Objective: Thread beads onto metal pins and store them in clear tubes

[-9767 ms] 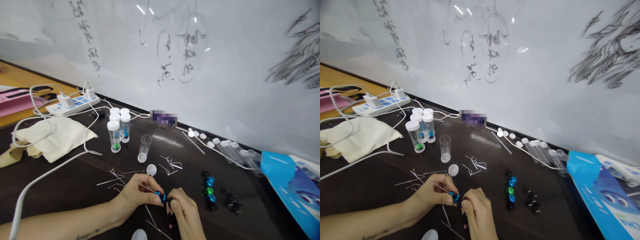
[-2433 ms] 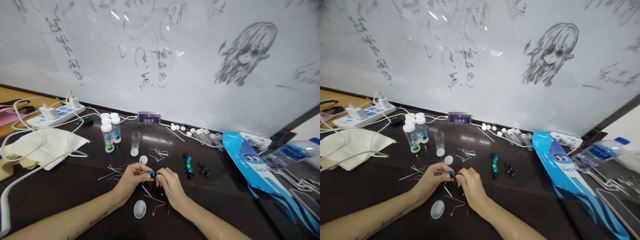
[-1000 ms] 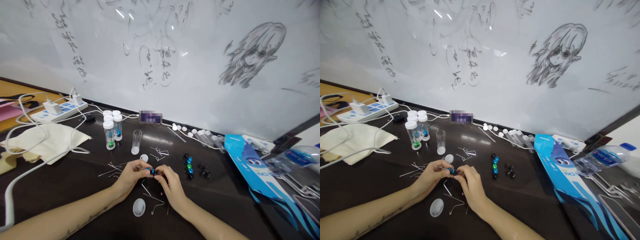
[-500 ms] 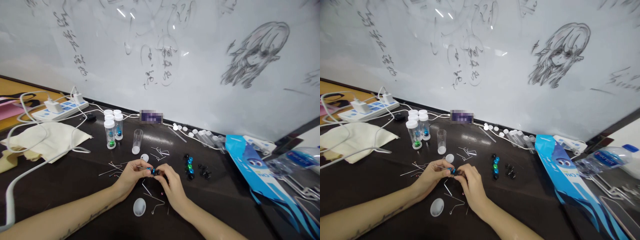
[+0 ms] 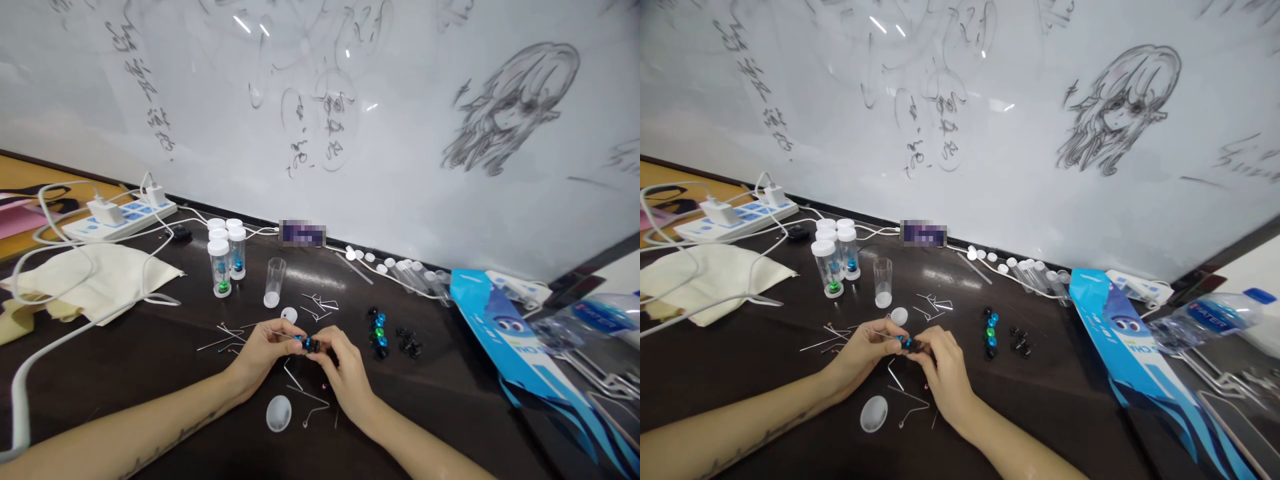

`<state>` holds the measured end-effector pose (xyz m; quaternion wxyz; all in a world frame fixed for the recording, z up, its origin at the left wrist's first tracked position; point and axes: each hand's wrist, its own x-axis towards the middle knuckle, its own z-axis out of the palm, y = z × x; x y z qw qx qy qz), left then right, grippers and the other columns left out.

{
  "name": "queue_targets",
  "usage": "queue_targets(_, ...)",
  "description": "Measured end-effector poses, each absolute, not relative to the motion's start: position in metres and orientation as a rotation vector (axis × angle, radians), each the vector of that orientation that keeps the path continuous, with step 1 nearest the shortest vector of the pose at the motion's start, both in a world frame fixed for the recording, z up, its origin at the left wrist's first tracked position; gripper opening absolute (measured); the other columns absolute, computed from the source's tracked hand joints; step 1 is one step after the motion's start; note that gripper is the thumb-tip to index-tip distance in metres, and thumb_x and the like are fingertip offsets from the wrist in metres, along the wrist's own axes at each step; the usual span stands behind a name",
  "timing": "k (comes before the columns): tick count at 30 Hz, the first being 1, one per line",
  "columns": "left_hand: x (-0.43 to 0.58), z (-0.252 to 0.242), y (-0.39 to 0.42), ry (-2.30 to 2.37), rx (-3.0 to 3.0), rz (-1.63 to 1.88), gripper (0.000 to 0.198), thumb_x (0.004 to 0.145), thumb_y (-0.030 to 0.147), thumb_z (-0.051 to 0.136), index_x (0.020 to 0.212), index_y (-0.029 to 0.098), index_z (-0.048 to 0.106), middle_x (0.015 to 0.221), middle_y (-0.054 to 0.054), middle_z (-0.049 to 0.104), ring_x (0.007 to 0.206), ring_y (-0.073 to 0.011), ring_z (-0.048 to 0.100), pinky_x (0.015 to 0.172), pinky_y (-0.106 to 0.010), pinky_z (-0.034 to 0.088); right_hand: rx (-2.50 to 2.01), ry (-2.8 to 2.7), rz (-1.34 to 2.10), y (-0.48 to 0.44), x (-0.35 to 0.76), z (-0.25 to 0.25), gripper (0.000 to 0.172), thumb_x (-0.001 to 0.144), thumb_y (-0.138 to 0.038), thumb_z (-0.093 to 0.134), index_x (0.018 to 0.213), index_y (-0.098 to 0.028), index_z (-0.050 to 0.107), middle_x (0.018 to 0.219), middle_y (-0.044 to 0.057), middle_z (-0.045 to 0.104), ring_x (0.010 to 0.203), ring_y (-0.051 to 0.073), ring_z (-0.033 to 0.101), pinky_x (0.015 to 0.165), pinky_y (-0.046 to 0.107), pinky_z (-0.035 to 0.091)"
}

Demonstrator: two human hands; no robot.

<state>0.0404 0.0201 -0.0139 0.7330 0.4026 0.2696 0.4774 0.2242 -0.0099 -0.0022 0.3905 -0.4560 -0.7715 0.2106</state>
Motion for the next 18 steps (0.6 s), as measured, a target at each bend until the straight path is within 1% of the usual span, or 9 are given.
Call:
queue_targets(2,0.0406,-0.0135,0.0196,0.591,0.884,1.049,0.014,0.067,0.018,0.082,0.078,0.013,0.074,0.070,-0.002,0.073,0.065,-0.0122,0.063,0.069,-0.023,0.047,-1.162,-1.951,0.542,-0.0096,0.2246,-0.0022,0.003,0.093,-0.024,0.058,0.091,-0.022,0.058,0.085,0.001,0.060,0.077,0.017,0.055,0.072,0.028,0.040)
queue_targets(5,0.0411,-0.0131,0.0193,0.598,0.865,1.035,0.015,0.065,0.018,0.083,0.077,0.014,0.074,0.071,-0.002,0.073,0.065,-0.0127,0.064,0.069,-0.024,0.048,-1.222,-1.981,0.556,-0.0092,0.2245,-0.0009,0.023,0.096,-0.026,0.052,0.074,-0.021,0.055,0.070,-0.001,0.057,0.070,0.017,0.052,0.067,0.027,0.038)
queue_targets(6,0.0412,-0.0130,0.0195,0.602,0.862,1.031,0.016,0.065,0.018,0.083,0.077,0.014,0.074,0.071,-0.002,0.073,0.065,-0.0127,0.064,0.069,-0.024,0.048,-1.231,-1.991,0.556,-0.0091,0.2242,-0.0006,0.026,0.097,-0.027,0.051,0.072,-0.021,0.055,0.068,-0.001,0.057,0.069,0.017,0.052,0.066,0.027,0.038)
queue_targets(7,0.0412,-0.0129,0.0197,0.606,0.862,1.030,0.016,0.064,0.018,0.084,0.077,0.014,0.074,0.071,-0.002,0.073,0.064,-0.0125,0.065,0.069,-0.024,0.048,-1.228,-1.992,0.551,-0.0092,0.2239,-0.0005,0.025,0.097,-0.026,0.051,0.073,-0.021,0.055,0.069,-0.001,0.057,0.069,0.017,0.052,0.066,0.027,0.038)
queue_targets(10,0.0410,-0.0122,0.0204,0.613,0.869,1.037,0.016,0.065,0.017,0.083,0.077,0.014,0.075,0.070,-0.002,0.073,0.064,-0.0118,0.065,0.068,-0.023,0.047,-1.187,-1.954,0.512,-0.0100,0.2234,-0.0013,0.005,0.093,-0.025,0.058,0.089,-0.022,0.059,0.078,0.000,0.060,0.074,0.017,0.054,0.069,0.028,0.040)
queue_targets(11,0.0409,-0.0120,0.0205,0.612,0.869,1.038,0.016,0.065,0.017,0.083,0.077,0.014,0.074,0.071,-0.002,0.073,0.064,-0.0117,0.065,0.068,-0.023,0.047,-1.179,-1.945,0.502,-0.0104,0.2236,-0.0016,0.003,0.092,-0.025,0.059,0.092,-0.022,0.059,0.079,0.000,0.060,0.075,0.018,0.055,0.069,0.028,0.041)
queue_targets(13,0.0408,-0.0117,0.0202,0.609,0.866,1.034,0.016,0.064,0.017,0.083,0.077,0.014,0.075,0.071,-0.002,0.073,0.064,-0.0118,0.065,0.068,-0.023,0.047,-1.192,-1.953,0.500,-0.0110,0.2241,-0.0020,0.008,0.092,-0.027,0.059,0.086,-0.021,0.059,0.075,0.000,0.059,0.073,0.017,0.054,0.068,0.027,0.040)
queue_targets(16,0.0410,-0.0118,0.0196,0.608,0.862,1.026,0.017,0.064,0.018,0.084,0.077,0.014,0.075,0.070,-0.001,0.073,0.064,-0.0125,0.065,0.068,-0.024,0.048,-1.240,-2.003,0.528,-0.0111,0.2246,-0.0014,0.028,0.096,-0.029,0.052,0.070,-0.021,0.055,0.067,-0.001,0.057,0.068,0.017,0.053,0.065,0.027,0.039)
queue_targets(18,0.0413,-0.0123,0.0198,0.612,0.865,1.030,0.017,0.064,0.018,0.084,0.077,0.014,0.075,0.071,-0.001,0.073,0.064,-0.0127,0.065,0.068,-0.024,0.048,-1.247,-2.019,0.533,-0.0108,0.2240,-0.0007,0.029,0.098,-0.029,0.049,0.071,-0.021,0.055,0.068,-0.001,0.058,0.069,0.017,0.053,0.066,0.027,0.039)
